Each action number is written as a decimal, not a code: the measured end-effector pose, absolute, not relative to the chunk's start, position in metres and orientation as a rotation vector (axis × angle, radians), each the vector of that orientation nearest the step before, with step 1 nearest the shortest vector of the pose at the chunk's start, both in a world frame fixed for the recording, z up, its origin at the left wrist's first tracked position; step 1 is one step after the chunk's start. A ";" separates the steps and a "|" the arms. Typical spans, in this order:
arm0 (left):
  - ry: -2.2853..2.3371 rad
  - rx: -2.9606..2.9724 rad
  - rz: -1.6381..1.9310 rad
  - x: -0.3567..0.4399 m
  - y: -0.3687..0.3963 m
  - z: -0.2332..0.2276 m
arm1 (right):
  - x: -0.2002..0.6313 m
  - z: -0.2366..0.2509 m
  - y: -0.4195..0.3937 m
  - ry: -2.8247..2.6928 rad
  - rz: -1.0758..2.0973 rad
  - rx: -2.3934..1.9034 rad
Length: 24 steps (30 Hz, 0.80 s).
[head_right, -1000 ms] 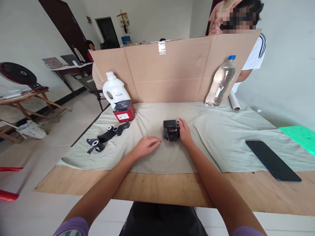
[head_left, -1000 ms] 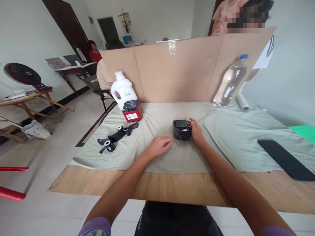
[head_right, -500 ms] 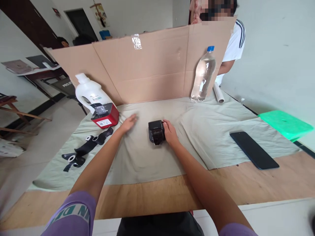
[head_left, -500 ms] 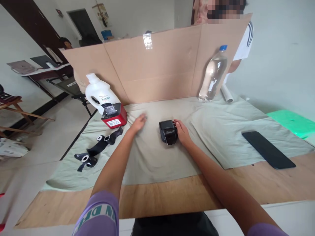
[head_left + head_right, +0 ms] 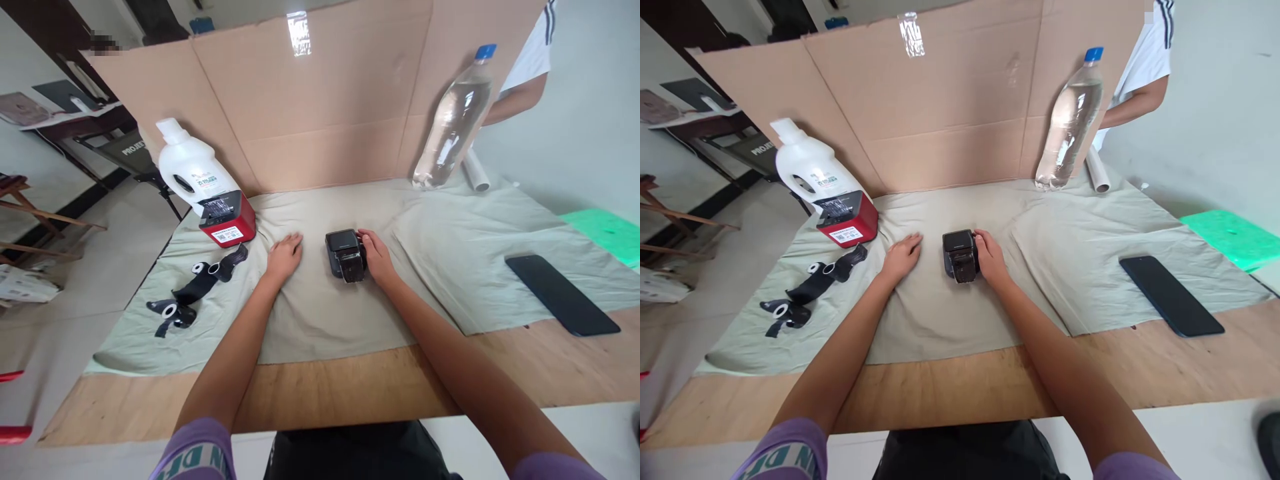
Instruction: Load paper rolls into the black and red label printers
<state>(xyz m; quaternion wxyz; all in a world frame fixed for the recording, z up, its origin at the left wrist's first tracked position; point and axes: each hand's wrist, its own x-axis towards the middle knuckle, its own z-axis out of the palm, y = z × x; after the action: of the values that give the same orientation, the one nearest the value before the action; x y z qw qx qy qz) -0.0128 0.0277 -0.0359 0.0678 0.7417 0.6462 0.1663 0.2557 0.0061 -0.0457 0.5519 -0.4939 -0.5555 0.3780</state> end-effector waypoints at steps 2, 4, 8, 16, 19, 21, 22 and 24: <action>2.113 2.167 0.401 -0.015 0.031 -0.035 | 0.256 -0.047 0.007 -1.319 0.888 -1.173; 2.207 2.113 0.359 -0.015 0.032 -0.035 | 0.256 -0.048 0.008 -1.318 0.882 -1.175; 2.181 2.137 0.382 -0.015 0.029 -0.038 | 0.257 -0.052 0.011 -1.317 0.877 -1.161; 1.722 2.091 0.924 -0.016 0.026 -0.039 | 0.254 -0.039 0.003 -1.379 0.829 -1.213; 1.524 1.939 1.133 0.003 0.020 -0.035 | 0.251 -0.032 -0.003 -1.430 0.800 -1.244; 1.476 1.865 1.091 0.020 0.014 -0.033 | 0.250 -0.030 -0.006 -1.454 0.791 -1.258; 1.468 1.846 1.056 0.028 0.012 -0.031 | 0.250 -0.030 -0.007 -1.462 0.788 -1.265; 1.465 1.821 1.018 0.040 0.009 -0.029 | 0.250 -0.030 -0.008 -1.469 0.783 -1.276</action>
<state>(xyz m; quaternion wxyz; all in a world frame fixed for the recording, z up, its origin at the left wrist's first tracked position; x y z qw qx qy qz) 0.0404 0.0085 -0.0294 0.2919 0.6833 0.5497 0.3818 0.2500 -0.0079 -0.0298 0.4988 -0.5271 -0.6072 0.3234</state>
